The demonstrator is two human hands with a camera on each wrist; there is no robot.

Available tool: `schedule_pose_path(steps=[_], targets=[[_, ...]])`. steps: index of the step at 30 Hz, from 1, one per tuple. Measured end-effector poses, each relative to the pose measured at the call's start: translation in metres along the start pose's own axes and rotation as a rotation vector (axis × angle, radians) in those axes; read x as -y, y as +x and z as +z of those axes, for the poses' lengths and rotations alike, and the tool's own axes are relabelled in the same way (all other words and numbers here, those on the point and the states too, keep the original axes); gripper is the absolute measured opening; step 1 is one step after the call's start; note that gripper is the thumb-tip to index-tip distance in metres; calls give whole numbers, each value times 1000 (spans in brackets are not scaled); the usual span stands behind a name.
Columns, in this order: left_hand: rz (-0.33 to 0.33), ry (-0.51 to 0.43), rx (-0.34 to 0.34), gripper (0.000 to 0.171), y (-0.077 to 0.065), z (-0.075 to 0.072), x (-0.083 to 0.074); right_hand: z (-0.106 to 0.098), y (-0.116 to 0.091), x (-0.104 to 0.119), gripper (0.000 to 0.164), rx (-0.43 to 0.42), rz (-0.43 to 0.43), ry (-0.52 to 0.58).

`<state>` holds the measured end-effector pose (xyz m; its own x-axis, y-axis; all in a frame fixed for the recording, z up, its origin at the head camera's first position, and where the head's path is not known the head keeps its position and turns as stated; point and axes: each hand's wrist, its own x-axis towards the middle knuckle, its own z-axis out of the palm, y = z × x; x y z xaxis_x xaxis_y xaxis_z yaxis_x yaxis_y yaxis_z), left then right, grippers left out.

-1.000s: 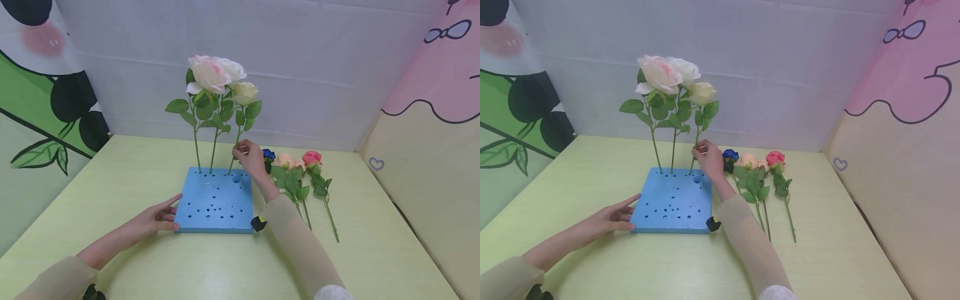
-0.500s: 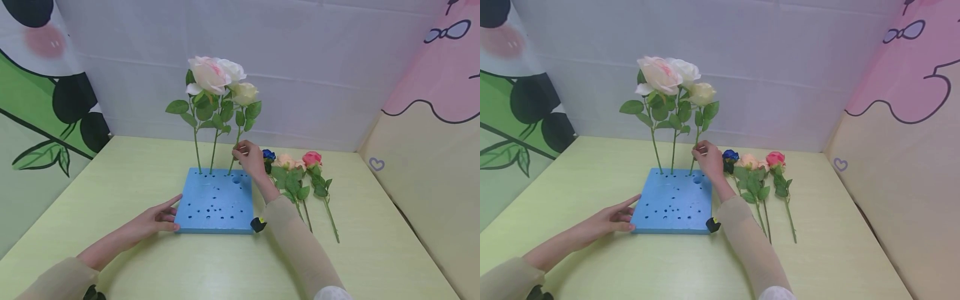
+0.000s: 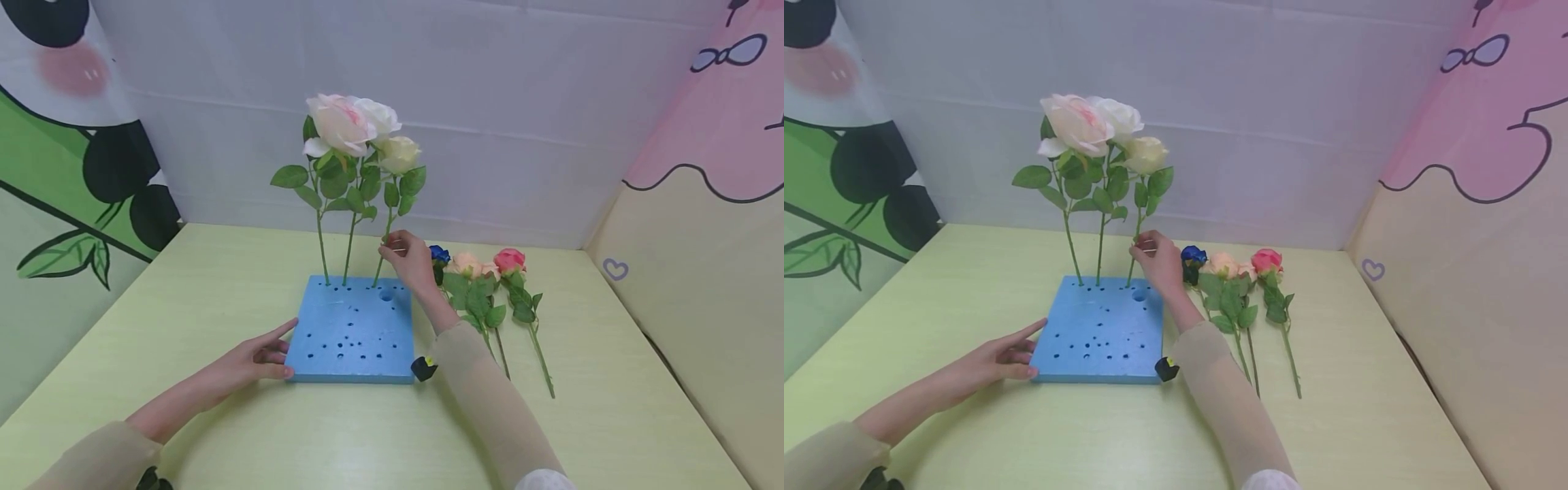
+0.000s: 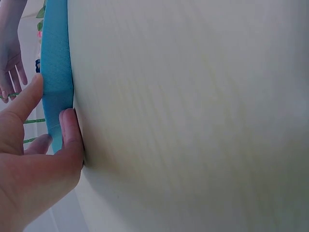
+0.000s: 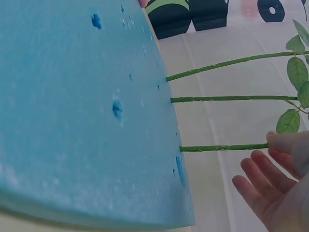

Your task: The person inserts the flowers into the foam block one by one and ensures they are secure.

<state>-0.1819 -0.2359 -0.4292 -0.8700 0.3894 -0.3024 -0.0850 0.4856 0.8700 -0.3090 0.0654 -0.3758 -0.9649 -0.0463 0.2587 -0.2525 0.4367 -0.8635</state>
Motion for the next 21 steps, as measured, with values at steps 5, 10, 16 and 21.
schedule_pose_path(steps=[5, 10, 16, 21], targets=[[-1, 2, 2, 91, 0, 0, 1, -1, -2, -2, 30, -4, 1, 4], [-7, 2, 3, 91, 0, 0, 1, -3, -4, -1, 30, -3, -1, 4], [-10, -5, 2, 92, -1, 0, 0, -7, -7, -2, 30, -4, -21, 11], [-2, -6, 1, 91, -2, 1, -1, -10, -10, -3, 32, -26, -43, 22]])
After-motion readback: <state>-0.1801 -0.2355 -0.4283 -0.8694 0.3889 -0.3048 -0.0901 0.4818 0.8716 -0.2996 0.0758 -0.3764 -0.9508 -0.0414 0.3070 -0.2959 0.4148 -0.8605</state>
